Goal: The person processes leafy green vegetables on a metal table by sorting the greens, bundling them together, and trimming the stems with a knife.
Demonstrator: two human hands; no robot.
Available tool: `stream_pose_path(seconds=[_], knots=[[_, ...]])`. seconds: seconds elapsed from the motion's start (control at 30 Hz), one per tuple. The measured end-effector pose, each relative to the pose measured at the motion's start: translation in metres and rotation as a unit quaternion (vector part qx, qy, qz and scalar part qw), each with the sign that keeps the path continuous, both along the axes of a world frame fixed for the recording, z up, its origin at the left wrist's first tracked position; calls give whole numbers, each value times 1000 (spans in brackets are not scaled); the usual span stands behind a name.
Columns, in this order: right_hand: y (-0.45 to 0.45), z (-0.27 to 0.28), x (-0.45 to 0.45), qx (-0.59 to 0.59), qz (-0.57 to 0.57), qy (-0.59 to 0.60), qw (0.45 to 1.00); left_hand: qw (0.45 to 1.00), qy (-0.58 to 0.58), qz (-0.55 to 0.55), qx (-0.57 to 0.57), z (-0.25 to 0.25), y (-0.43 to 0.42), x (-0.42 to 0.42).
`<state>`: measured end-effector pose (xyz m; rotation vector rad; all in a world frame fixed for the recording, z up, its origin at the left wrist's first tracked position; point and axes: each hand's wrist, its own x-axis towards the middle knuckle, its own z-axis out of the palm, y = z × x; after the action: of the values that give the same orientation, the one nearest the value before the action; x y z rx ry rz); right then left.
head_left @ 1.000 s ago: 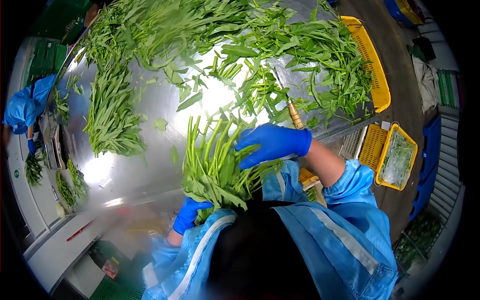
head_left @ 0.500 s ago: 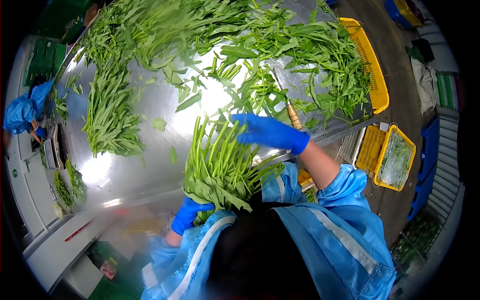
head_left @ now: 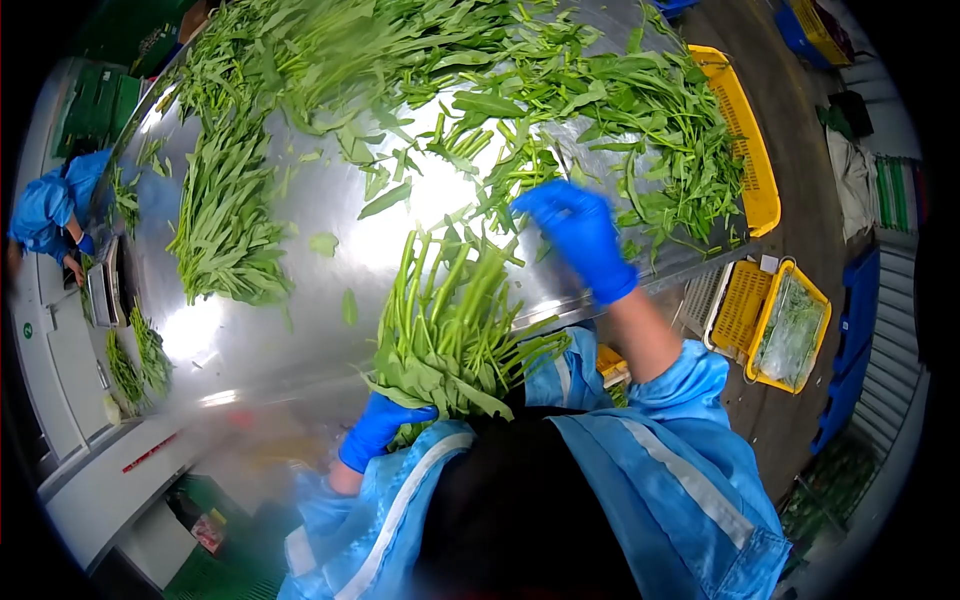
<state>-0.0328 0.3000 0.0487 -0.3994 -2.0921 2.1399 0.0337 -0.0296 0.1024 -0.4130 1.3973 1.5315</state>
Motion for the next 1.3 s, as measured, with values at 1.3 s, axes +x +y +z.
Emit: stream_pose_path(seconds=[1.3], knots=[[-54,87,-25,317,390,230,833,992,35,-114,33,13,15,-29]])
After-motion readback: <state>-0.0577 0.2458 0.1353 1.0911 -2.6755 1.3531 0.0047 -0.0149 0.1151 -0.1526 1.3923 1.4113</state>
